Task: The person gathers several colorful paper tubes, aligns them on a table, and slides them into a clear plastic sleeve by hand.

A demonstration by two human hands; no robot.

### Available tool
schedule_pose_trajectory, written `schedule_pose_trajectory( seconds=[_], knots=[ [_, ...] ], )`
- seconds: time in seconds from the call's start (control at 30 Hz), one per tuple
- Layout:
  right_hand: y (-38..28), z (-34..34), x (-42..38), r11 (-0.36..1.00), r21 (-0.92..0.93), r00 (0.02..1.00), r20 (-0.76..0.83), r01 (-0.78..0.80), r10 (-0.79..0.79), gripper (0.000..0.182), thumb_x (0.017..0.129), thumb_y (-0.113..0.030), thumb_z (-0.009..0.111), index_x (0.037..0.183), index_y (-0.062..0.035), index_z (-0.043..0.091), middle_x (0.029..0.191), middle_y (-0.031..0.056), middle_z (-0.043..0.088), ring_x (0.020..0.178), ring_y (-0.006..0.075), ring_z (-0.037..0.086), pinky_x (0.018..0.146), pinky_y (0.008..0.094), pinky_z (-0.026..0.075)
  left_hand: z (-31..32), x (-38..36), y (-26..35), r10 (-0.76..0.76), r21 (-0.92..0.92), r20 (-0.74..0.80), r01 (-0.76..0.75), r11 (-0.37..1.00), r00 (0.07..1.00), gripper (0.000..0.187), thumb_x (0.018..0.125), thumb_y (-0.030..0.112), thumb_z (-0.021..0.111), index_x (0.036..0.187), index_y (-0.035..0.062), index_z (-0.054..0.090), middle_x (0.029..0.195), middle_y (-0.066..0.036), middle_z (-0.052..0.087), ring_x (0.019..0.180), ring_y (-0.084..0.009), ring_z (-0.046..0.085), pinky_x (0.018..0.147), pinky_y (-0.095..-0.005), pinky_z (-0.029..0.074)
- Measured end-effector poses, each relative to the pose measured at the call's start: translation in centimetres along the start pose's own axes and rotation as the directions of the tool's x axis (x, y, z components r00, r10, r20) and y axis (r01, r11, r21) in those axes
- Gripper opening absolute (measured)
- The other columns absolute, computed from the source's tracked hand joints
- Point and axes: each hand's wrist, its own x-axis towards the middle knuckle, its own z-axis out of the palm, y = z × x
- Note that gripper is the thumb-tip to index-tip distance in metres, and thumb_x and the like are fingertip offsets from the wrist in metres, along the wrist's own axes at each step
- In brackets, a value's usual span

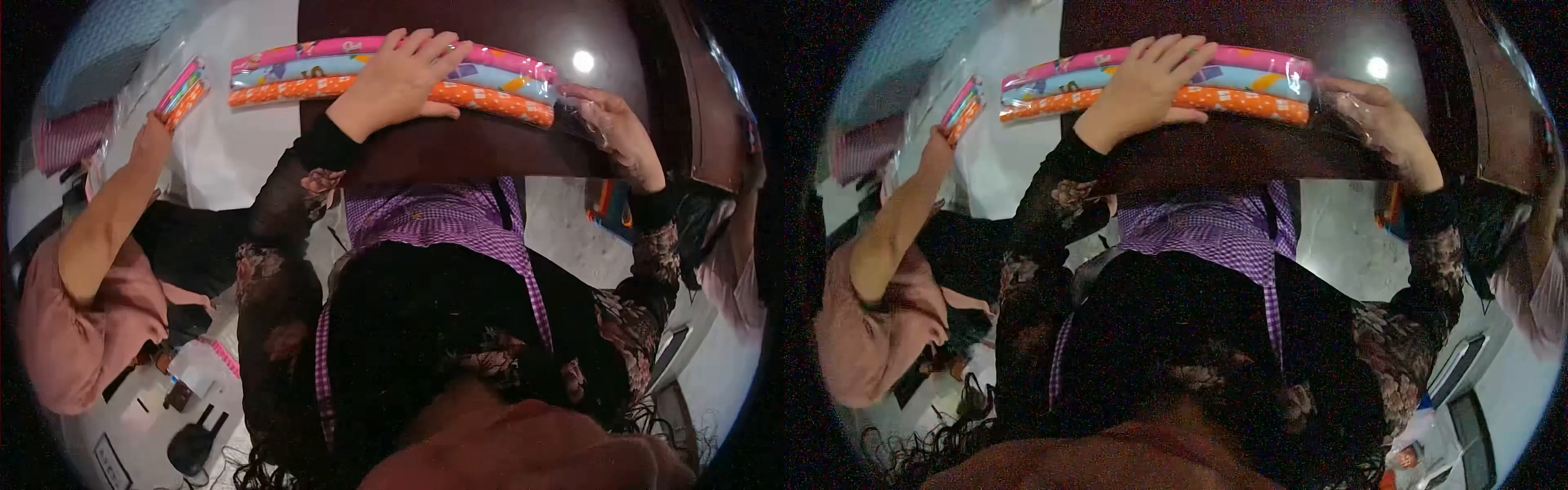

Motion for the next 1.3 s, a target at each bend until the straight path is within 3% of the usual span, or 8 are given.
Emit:
schedule_pose_trajectory(
  seconds=[0.1,0.23,0.33,0.63,0.7,0.93,1.0,1.3],
  knots=[
    [2.7,-0.3,1.0,0.989,-0.033,0.983,-0.109,0.145,-0.147,0.034,0.096,-0.023,0.063,0.121,-0.0001,0.064,0.096,-0.0001,0.068,0.086,0.0067,0.060,0.074,0.0182,0.048,0.1,0.1,0.0,0.013,-0.009,0.012,-0.013,1.000,1.000,0.092,0.070,0.054,0.074,0.144,0.0111,0.040,0.140,-0.009,0.048,0.125,-0.0295,0.047,0.103,-0.0438,0.037],
    [2.2,-0.3,1.5,0.971,-0.232,0.987,-0.156,-0.060,0.024,0.029,0.096,-0.012,0.061,0.122,0.0020,0.064,0.099,0.0002,0.068,0.088,0.0047,0.058,0.075,0.0187,0.048,0.3,0.1,0.0,0.001,0.010,0.006,-0.001,1.000,1.000,0.090,0.072,0.056,0.072,0.143,0.0109,0.041,0.139,-0.009,0.048,0.125,-0.0300,0.047,0.103,-0.0454,0.037],
    [2.5,0.3,2.0,0.957,-0.289,0.976,-0.202,0.023,-0.084,0.028,0.097,-0.013,0.060,0.120,0.0014,0.065,0.093,-0.0012,0.066,0.081,0.0029,0.056,0.068,0.0184,0.047,0.3,0.1,-0.1,-0.003,0.019,-0.001,0.003,1.000,1.000,0.088,0.073,0.058,0.071,0.143,0.0117,0.043,0.139,-0.009,0.048,0.124,-0.0301,0.047,0.103,-0.0466,0.037],
    [1.3,0.6,2.0,0.922,-0.332,0.975,-0.156,-0.201,0.157,0.028,0.098,-0.017,0.059,0.118,0.0018,0.066,0.086,-0.0034,0.063,0.076,0.0022,0.052,0.065,0.0193,0.046,0.2,0.2,-0.1,0.002,0.003,0.000,-0.002,1.000,1.000,0.089,0.073,0.057,0.071,0.144,0.0110,0.041,0.138,-0.010,0.048,0.125,-0.0313,0.047,0.104,-0.0469,0.036],
    [3.8,0.4,2.4,0.944,-0.311,0.984,-0.095,0.112,-0.149,0.029,0.099,-0.017,0.058,0.120,0.0014,0.065,0.087,-0.0032,0.062,0.080,0.0029,0.052,0.071,0.0207,0.047,0.2,0.1,-0.1,0.004,0.000,-0.005,-0.004,1.000,1.000,0.089,0.073,0.057,0.072,0.144,0.0106,0.041,0.138,-0.010,0.049,0.124,-0.0313,0.047,0.103,-0.0467,0.036],
    [4.1,0.5,2.0,0.711,-0.583,0.864,-0.031,0.393,-0.502,0.043,0.101,-0.024,0.055,0.138,-0.0029,0.051,0.088,-0.0030,0.061,0.075,0.0024,0.050,0.066,0.0194,0.046,0.2,0.2,0.0,0.009,0.011,-0.018,-0.009,1.000,1.000,0.090,0.072,0.057,0.072,0.143,0.0100,0.042,0.136,-0.011,0.050,0.122,-0.0308,0.049,0.102,-0.0463,0.038],
    [0.9,1.3,0.6,0.957,-0.288,0.995,-0.089,0.007,-0.034,0.048,0.102,-0.030,0.052,0.143,-0.0065,0.046,0.078,-0.0055,0.055,0.062,0.0003,0.041,0.054,0.0159,0.038,0.1,0.2,0.0,0.013,0.016,-0.022,-0.012,1.000,1.000,0.090,0.072,0.057,0.073,0.143,0.0099,0.042,0.136,-0.011,0.050,0.122,-0.0307,0.049,0.102,-0.0464,0.038],
    [1.3,2.2,2.0,0.993,0.116,0.964,-0.260,-0.023,0.052,0.038,0.098,-0.028,0.059,0.126,-0.0018,0.060,0.056,-0.0076,0.046,0.042,0.0014,0.034,0.038,0.0202,0.026,0.3,0.1,-0.1,0.019,0.024,-0.043,-0.018,1.000,0.999,0.091,0.071,0.057,0.073,0.142,0.0097,0.043,0.136,-0.011,0.051,0.121,-0.0311,0.050,0.101,-0.0466,0.039]
  ],
)
